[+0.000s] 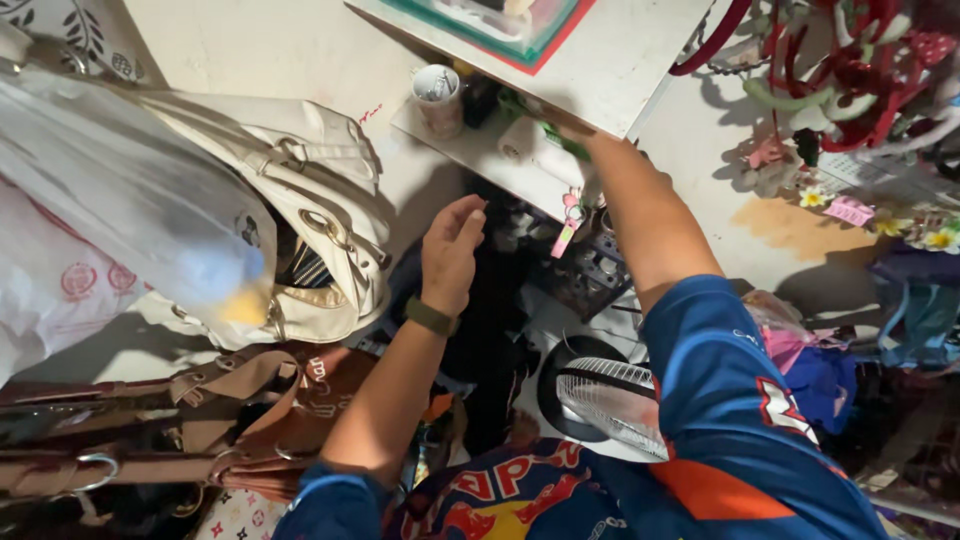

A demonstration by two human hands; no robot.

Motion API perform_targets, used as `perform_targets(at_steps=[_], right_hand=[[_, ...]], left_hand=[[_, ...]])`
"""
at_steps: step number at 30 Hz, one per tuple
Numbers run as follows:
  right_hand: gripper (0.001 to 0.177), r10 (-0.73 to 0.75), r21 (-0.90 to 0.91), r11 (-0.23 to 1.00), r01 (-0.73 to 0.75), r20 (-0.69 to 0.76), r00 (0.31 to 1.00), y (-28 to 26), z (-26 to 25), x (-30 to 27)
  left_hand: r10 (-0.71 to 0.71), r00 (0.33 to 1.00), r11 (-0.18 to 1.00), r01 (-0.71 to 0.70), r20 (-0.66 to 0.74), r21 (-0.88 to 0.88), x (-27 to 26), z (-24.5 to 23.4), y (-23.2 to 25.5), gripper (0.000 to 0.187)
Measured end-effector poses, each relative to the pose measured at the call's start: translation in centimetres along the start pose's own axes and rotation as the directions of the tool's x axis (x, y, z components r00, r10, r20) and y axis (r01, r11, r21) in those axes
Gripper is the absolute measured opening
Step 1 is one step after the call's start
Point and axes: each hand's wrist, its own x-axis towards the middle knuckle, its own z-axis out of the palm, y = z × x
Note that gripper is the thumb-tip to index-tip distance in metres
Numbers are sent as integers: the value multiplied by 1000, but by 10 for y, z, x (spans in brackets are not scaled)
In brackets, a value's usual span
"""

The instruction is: The person opens a black bag on a bed and takes items out one at a time, including a hair dryer, a small white device, a phone, and a wallet, placing them on a nearby shelf and table. They handle the bag's zipper and compartments while emptying its contents onto the furniture.

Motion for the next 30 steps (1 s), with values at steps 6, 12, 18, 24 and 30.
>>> perform_targets(at_steps=[6,12,18,24,30], right_hand=[[50,24,-29,999,-19,152,988,-22,-19,0],[58,52,-99,995,-32,207,977,-33,-33,-11],[68,309,-337,919,-206,288,906,-88,-82,-64],[82,-52,-397,906,146,237,970,-168,-124,-127],[73,-186,-143,968,206,141,972,-259,-169,-210]], left_hand=[[-26,999,1000,26,-19,-16,5,-5,-4,33],[-20,1000,1000,20,13,-16,0,-3,-3,33],[4,998,992,4,65,-123,-9,6,-11,32],[17,988,984,11,153,-179,-32,23,-3,31],[-36,953,969,107,300,-224,-74,39,18,29]])
